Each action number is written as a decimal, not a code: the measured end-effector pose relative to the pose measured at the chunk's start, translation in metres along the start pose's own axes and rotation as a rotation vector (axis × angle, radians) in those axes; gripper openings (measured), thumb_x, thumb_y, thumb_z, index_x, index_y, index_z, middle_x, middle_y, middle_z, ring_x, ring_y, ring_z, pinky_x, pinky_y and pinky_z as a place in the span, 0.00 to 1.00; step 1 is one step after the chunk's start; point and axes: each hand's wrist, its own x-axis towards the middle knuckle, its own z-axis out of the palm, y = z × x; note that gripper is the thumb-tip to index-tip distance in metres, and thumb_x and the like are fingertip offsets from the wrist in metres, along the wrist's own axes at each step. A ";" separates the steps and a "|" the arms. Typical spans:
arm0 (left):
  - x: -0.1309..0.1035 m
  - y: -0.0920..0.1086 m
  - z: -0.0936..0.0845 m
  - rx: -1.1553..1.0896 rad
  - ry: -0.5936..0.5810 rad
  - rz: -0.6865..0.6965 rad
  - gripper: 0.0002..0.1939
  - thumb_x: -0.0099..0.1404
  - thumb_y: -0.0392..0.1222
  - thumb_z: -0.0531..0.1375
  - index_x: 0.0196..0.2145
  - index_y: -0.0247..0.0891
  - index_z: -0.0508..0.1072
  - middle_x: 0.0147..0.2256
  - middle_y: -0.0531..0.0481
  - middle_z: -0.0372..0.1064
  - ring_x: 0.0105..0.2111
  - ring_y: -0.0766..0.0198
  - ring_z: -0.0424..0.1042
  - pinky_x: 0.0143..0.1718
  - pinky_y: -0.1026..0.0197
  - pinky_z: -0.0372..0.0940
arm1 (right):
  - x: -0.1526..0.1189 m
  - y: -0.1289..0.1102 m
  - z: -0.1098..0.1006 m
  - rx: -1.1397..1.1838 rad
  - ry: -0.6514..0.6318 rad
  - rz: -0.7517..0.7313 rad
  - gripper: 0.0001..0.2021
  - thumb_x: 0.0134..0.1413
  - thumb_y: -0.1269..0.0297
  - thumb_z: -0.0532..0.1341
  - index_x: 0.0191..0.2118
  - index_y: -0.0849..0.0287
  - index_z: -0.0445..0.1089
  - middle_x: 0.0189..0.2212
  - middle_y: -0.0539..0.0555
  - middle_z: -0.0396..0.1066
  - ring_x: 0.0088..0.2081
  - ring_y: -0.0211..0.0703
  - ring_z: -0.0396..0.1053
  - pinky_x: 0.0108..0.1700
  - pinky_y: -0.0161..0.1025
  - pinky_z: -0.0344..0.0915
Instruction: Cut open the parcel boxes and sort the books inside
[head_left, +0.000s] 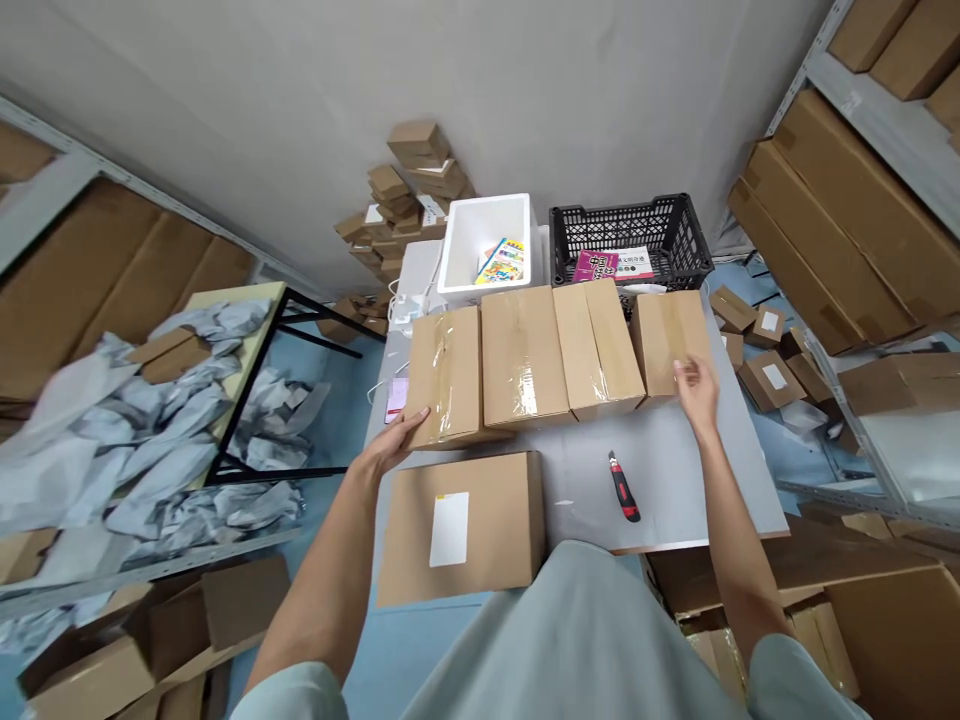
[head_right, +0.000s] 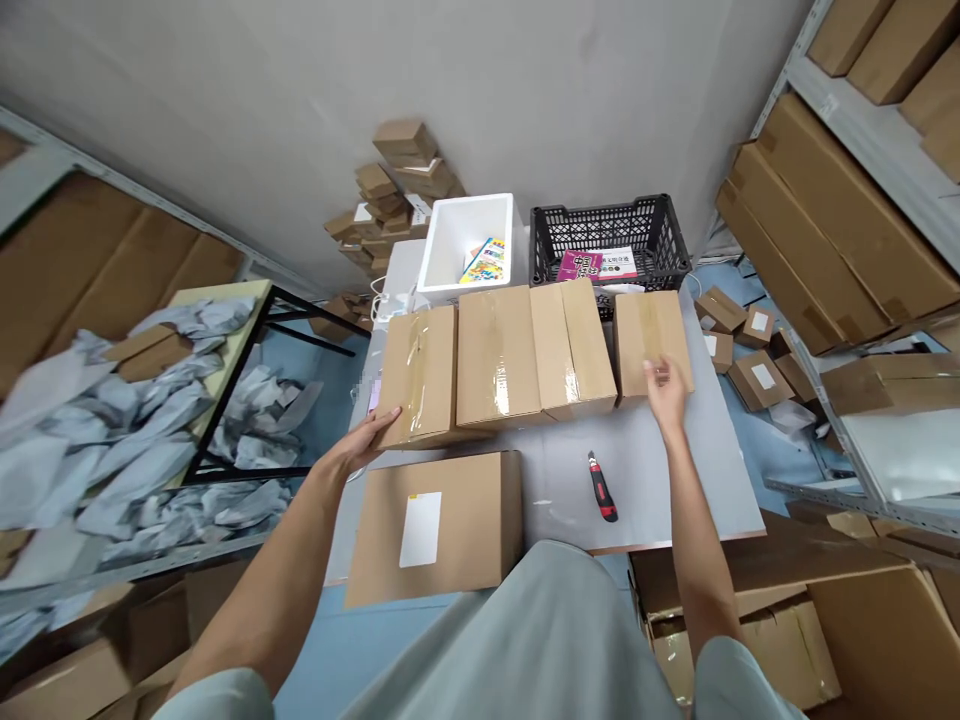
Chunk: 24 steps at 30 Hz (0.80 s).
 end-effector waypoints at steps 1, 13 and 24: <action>-0.001 0.000 0.001 0.000 0.000 0.006 0.18 0.68 0.38 0.76 0.54 0.40 0.80 0.44 0.45 0.88 0.36 0.57 0.88 0.34 0.63 0.82 | -0.006 -0.009 0.017 0.069 -0.135 0.000 0.47 0.59 0.28 0.67 0.69 0.63 0.75 0.61 0.71 0.79 0.61 0.66 0.77 0.71 0.63 0.71; -0.010 -0.016 -0.006 0.062 -0.133 -0.020 0.29 0.59 0.49 0.83 0.54 0.44 0.80 0.52 0.41 0.87 0.47 0.49 0.89 0.44 0.56 0.83 | -0.104 0.014 0.036 -0.165 -0.190 -0.173 0.44 0.68 0.31 0.62 0.77 0.57 0.67 0.66 0.70 0.72 0.69 0.70 0.68 0.76 0.71 0.60; 0.024 -0.017 0.060 0.024 -0.253 0.110 0.38 0.56 0.55 0.84 0.60 0.42 0.79 0.58 0.39 0.85 0.50 0.51 0.87 0.42 0.60 0.81 | -0.029 0.029 0.011 -0.245 -0.039 -0.235 0.46 0.69 0.27 0.56 0.75 0.60 0.70 0.65 0.73 0.68 0.72 0.71 0.63 0.77 0.71 0.56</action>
